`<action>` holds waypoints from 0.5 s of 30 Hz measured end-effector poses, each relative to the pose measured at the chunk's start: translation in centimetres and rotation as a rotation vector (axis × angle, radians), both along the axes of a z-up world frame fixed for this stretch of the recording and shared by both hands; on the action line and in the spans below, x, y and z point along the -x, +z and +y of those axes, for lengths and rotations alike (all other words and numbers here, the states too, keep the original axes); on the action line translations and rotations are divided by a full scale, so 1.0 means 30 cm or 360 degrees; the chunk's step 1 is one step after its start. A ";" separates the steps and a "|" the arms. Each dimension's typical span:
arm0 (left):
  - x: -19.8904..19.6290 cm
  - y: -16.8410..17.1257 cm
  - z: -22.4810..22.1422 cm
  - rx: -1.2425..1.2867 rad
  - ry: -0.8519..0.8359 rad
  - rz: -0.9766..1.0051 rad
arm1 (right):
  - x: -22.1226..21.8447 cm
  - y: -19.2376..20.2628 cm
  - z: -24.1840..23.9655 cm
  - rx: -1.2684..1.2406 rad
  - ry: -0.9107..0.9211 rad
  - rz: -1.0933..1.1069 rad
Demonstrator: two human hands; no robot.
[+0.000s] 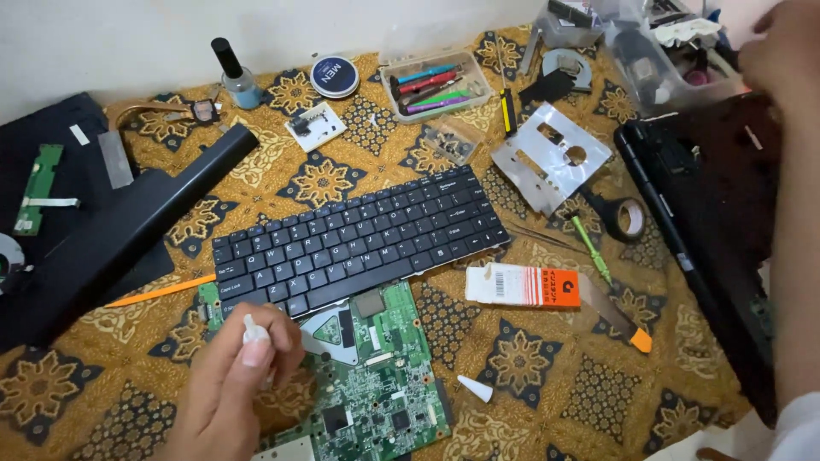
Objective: Connecting a keyboard ribbon cable to a laptop motherboard and applying thermal paste to the CPU.
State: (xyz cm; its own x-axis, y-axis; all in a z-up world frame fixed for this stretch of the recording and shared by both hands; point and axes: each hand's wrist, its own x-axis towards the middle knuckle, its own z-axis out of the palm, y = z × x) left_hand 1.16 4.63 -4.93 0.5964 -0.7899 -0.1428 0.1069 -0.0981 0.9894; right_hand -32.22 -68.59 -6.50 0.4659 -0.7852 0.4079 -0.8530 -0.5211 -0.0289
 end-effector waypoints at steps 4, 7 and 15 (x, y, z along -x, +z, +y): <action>0.016 -0.010 -0.004 0.0033 0.0079 -0.0019 | 0.023 -0.052 -0.138 -0.0157 0.0198 0.0435; 0.002 -0.026 0.006 0.0049 0.0079 0.0025 | 0.074 -0.137 -0.279 -0.0214 0.0225 0.0295; 0.004 -0.033 0.038 0.0015 0.0046 0.0055 | 0.162 -0.241 -0.524 -0.0229 0.0588 -0.0169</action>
